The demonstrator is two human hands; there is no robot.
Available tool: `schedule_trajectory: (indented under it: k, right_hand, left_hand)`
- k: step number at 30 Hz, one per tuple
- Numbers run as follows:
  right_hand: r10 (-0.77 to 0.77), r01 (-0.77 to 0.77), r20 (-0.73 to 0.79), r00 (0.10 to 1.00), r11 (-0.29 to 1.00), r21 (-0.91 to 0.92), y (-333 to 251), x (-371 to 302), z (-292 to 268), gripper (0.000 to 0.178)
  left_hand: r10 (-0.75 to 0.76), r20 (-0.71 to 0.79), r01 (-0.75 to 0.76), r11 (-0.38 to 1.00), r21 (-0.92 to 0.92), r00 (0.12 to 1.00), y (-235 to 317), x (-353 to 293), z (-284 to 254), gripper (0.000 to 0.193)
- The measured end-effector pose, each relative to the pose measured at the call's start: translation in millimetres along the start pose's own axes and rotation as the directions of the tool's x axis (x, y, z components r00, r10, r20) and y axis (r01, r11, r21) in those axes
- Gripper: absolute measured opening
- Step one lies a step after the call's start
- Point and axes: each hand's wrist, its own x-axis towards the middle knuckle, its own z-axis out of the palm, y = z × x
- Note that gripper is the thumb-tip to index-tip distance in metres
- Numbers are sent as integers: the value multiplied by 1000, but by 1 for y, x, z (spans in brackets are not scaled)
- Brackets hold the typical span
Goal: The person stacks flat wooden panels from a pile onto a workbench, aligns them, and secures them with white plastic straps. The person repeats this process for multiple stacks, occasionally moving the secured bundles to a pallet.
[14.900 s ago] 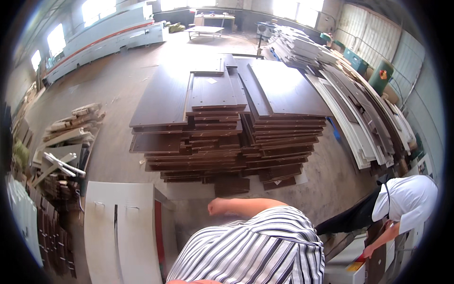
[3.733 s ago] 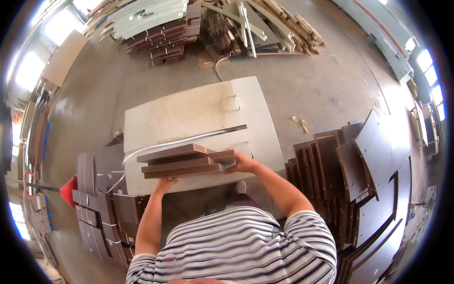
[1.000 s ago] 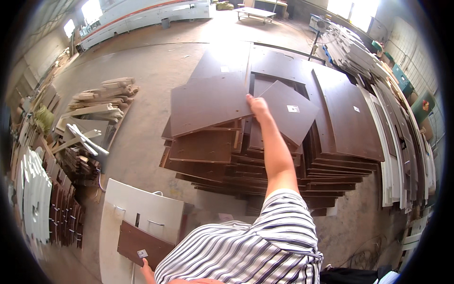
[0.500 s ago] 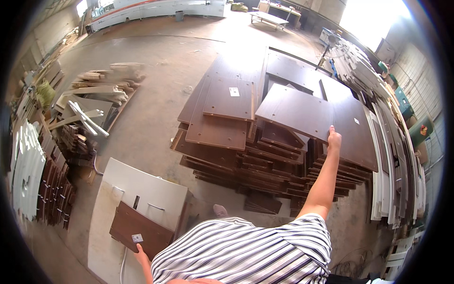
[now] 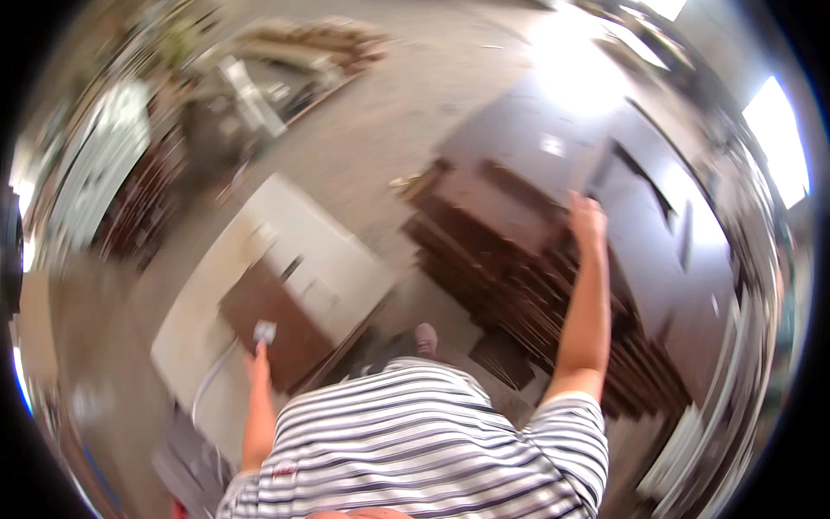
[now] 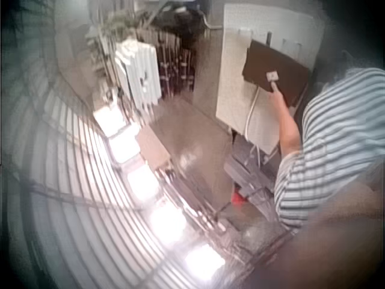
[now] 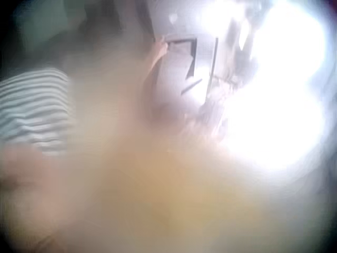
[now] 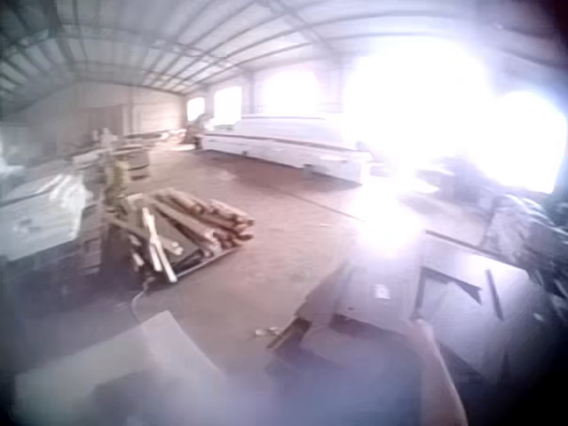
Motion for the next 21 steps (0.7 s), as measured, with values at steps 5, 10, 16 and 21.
schedule_trajectory:
  k: [5, 10, 16, 21]
  right_hand:
    - [558, -792, 585, 588, 247, 559, -9, 38, -26, 45]
    - [326, -391, 516, 792, -378, 839, -21, 52, -41, 16]
    - [71, -306, 355, 932, -368, 878, -140, 13, -117, 35]
    - [-410, -674, 538, 737, -381, 632, -337, -47, -131, 39]
  left_hand:
    - [-84, -13, 85, 985, 151, 996, 25, -22, 13, 83]
    - [-68, -29, 71, 990, 119, 997, 12, -30, 20, 83]
    - [-137, -33, 140, 985, 100, 990, 17, -43, 7, 74]
    - [-45, 63, 57, 977, -204, 997, -45, -13, 5, 66]
